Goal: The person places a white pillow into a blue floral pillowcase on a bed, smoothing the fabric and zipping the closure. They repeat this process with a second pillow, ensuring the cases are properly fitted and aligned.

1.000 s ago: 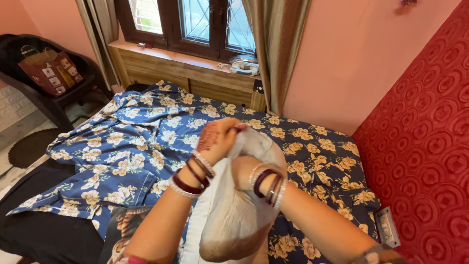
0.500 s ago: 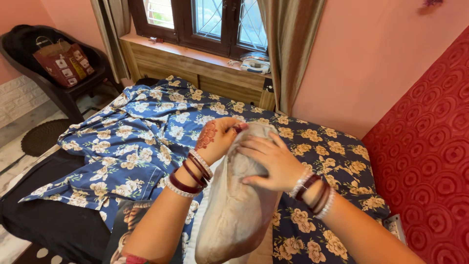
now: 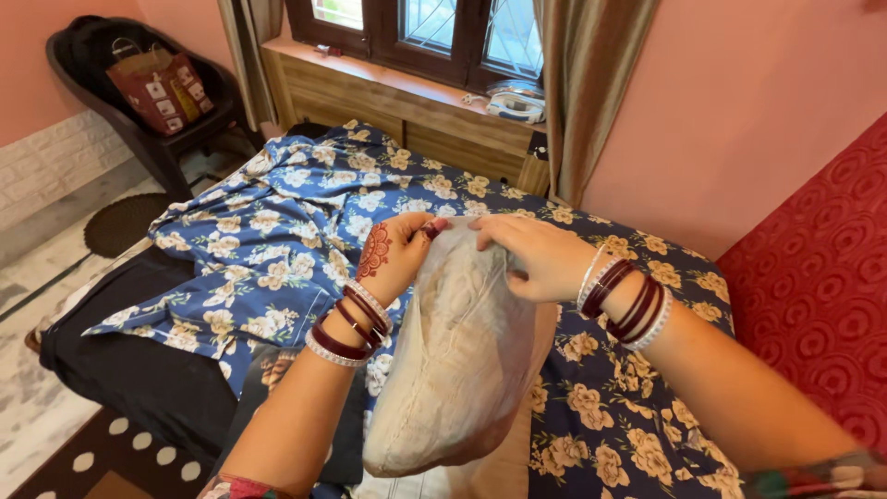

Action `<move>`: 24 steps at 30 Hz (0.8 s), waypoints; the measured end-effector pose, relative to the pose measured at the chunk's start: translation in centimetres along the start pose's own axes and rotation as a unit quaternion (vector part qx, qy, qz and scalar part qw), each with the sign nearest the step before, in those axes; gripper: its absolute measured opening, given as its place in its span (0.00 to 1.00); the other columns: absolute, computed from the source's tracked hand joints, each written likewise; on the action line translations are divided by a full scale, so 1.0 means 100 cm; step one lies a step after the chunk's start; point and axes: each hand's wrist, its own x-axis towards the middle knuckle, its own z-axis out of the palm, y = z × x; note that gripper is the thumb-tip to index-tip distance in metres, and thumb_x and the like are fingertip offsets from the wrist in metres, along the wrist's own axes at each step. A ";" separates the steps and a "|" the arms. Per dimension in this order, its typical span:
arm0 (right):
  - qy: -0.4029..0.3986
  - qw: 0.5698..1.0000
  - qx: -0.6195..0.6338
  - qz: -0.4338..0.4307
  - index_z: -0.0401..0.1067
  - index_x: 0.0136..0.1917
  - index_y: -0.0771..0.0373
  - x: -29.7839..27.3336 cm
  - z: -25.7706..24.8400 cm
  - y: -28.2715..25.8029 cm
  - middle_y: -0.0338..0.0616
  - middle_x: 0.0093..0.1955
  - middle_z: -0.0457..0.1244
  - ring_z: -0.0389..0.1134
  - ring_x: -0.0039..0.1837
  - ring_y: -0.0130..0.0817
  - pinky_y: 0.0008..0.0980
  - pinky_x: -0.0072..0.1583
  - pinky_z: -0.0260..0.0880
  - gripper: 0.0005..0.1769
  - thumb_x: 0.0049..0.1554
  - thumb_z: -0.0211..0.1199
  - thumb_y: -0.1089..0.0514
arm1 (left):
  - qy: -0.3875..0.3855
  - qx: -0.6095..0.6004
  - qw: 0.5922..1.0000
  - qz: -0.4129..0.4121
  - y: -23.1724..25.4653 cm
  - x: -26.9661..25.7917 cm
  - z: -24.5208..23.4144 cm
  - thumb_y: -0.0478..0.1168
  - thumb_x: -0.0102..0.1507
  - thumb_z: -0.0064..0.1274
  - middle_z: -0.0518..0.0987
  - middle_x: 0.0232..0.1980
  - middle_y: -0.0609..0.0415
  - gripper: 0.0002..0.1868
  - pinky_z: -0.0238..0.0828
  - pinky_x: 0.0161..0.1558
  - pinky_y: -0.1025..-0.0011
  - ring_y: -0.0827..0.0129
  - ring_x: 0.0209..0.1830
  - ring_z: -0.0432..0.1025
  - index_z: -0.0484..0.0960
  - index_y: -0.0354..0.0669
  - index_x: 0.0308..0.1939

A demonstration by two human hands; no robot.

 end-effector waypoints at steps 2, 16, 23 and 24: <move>0.035 0.994 -0.082 -0.058 0.67 0.51 0.59 0.000 -0.002 -0.010 0.51 0.69 0.61 0.62 0.70 0.49 0.44 0.68 0.61 0.21 0.44 0.68 0.60 | 0.027 -0.012 1.000 0.004 -0.004 -0.002 0.000 0.45 0.68 0.53 0.85 0.33 0.50 0.14 0.71 0.36 0.72 0.73 0.31 0.75 0.88 0.39 0.44; 0.096 0.986 -0.100 -0.095 0.73 0.41 0.50 0.007 -0.018 -0.025 0.32 0.40 0.65 0.67 0.51 0.35 0.46 0.68 0.57 0.05 0.52 0.69 0.55 | 0.002 -0.067 0.986 0.156 0.007 -0.008 0.015 0.35 0.64 0.46 0.87 0.44 0.47 0.14 0.77 0.47 0.69 0.65 0.44 0.82 0.86 0.37 0.48; 0.186 0.974 -0.123 -0.038 0.73 0.43 0.52 0.021 -0.021 -0.025 0.35 0.40 0.64 0.67 0.53 0.37 0.50 0.72 0.55 0.04 0.55 0.68 0.58 | -0.059 0.165 0.960 0.219 0.056 -0.027 -0.007 0.42 0.64 0.51 0.80 0.35 0.38 0.12 0.70 0.40 0.53 0.44 0.38 0.75 0.82 0.35 0.42; 0.186 0.974 -0.120 -0.043 0.73 0.43 0.51 0.025 -0.018 -0.021 0.34 0.40 0.64 0.67 0.53 0.37 0.50 0.71 0.55 0.04 0.54 0.67 0.58 | -0.070 0.196 0.956 0.208 0.052 -0.025 -0.009 0.46 0.63 0.54 0.79 0.33 0.39 0.15 0.69 0.38 0.52 0.44 0.35 0.75 0.82 0.35 0.41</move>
